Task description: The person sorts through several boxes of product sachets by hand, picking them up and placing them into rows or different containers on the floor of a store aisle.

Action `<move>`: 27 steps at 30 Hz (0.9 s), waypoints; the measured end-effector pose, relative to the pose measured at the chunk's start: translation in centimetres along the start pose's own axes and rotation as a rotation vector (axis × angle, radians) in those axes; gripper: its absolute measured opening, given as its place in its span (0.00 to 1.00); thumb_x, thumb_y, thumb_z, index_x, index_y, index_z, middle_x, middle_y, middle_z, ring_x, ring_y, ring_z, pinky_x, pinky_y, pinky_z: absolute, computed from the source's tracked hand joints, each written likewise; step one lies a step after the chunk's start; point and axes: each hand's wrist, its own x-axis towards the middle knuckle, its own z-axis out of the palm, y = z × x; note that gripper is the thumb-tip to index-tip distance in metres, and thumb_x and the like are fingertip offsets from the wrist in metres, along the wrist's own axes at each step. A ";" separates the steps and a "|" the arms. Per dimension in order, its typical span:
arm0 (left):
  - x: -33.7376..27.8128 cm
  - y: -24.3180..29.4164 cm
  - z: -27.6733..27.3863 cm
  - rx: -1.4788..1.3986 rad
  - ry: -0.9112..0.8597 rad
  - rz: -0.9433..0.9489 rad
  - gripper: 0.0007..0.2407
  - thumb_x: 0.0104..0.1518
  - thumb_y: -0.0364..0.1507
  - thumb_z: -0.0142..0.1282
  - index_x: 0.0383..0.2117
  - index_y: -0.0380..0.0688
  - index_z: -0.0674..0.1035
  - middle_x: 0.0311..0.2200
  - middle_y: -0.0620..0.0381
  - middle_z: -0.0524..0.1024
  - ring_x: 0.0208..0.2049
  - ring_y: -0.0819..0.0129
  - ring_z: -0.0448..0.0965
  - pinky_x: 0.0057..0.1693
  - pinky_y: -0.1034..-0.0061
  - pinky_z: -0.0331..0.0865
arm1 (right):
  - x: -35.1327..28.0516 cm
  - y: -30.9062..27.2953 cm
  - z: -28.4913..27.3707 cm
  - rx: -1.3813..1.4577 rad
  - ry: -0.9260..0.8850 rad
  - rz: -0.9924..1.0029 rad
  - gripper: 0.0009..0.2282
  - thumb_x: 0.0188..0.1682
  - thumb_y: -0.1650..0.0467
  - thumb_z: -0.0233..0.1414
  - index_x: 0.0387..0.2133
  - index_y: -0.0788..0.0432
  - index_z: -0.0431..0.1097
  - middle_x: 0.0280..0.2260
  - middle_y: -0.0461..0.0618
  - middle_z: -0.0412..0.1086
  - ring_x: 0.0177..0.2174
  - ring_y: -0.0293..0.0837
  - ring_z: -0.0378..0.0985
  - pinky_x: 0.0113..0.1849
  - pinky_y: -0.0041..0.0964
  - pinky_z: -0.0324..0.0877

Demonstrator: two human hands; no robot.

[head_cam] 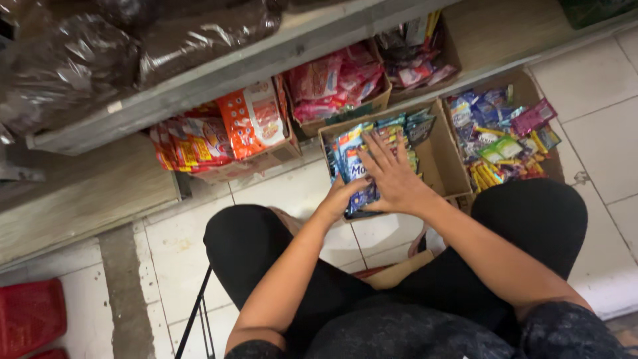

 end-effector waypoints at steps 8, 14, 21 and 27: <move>-0.3 1.3 0.9 -0.032 -0.058 -0.147 0.19 0.55 0.25 0.55 0.55 0.35 0.73 0.43 0.51 0.81 0.41 0.63 0.83 0.49 0.70 0.78 | -0.4 1.6 -1.6 0.325 0.133 0.139 0.52 0.35 0.55 0.63 0.69 0.68 0.40 0.69 0.70 0.42 0.68 0.65 0.41 0.65 0.65 0.32; -1.5 1.6 2.2 -0.220 -0.260 -0.399 0.18 0.60 0.27 0.52 0.54 0.28 0.74 0.43 0.44 0.81 0.39 0.57 0.85 0.47 0.65 0.80 | -1.3 5.9 0.1 0.941 0.111 0.505 0.17 0.52 0.69 0.59 0.52 0.64 0.69 0.46 0.53 0.73 0.47 0.42 0.74 0.51 0.38 0.70; -1.7 3.9 3.2 -0.157 -0.232 -0.359 0.19 0.60 0.26 0.51 0.57 0.30 0.72 0.47 0.39 0.79 0.43 0.54 0.84 0.50 0.63 0.79 | -2.2 7.0 0.5 1.090 0.417 0.546 0.07 0.53 0.79 0.54 0.42 0.61 0.68 0.39 0.45 0.73 0.41 0.35 0.75 0.45 0.30 0.70; -1.2 2.6 2.4 -0.323 -0.196 -0.406 0.19 0.62 0.28 0.48 0.57 0.26 0.71 0.48 0.37 0.79 0.45 0.50 0.83 0.53 0.61 0.79 | -2.7 9.4 -3.6 1.427 0.830 0.484 0.09 0.56 0.82 0.53 0.45 0.60 0.66 0.42 0.49 0.73 0.42 0.39 0.76 0.45 0.32 0.71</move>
